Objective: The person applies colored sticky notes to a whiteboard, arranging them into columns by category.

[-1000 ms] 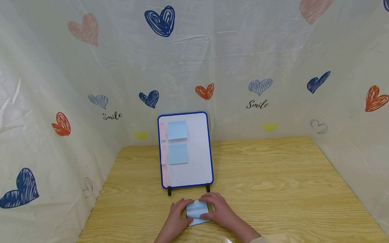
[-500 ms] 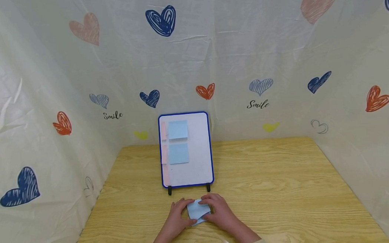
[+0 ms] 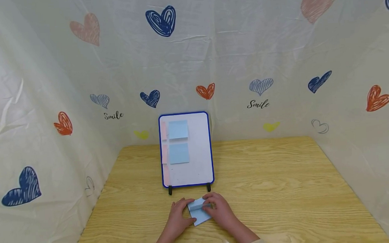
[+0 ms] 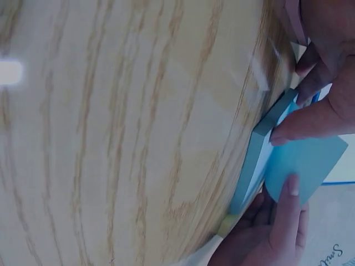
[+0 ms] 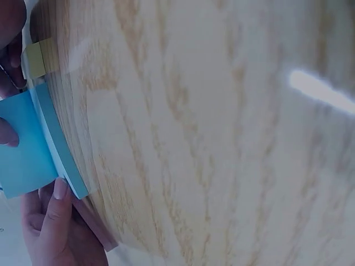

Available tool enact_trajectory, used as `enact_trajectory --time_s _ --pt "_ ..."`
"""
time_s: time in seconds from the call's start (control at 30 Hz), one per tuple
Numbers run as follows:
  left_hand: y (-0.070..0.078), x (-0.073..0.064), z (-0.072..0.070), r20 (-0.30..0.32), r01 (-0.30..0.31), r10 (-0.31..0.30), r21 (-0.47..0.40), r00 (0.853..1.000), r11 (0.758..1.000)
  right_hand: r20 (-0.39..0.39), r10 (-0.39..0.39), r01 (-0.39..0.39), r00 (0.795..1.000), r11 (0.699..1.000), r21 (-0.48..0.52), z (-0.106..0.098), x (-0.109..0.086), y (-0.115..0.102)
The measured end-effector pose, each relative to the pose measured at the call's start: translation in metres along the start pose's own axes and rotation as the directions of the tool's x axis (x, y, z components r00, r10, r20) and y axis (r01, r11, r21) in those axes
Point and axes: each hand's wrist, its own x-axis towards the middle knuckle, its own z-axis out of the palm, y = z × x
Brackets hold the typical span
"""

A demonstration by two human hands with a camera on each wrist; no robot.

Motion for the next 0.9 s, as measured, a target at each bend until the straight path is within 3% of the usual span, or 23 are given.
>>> enact_trajectory --time_s 0.3,0.67,0.9 --pt "0.002 0.003 0.002 -0.006 0.01 -0.01 0.085 1.0 0.996 -0.018 0.074 -0.071 0.997 0.989 0.126 0.002 -0.001 0.004" --pt "0.0 0.003 0.003 -0.006 -0.012 0.013 0.121 1.0 0.993 0.004 0.132 -0.127 0.991 0.946 0.298 0.001 0.001 0.011" --pt "0.004 0.003 0.001 0.001 -0.007 0.007 0.114 1.0 0.994 0.0 0.142 -0.134 0.99 0.934 0.331 -0.01 -0.002 -0.014"
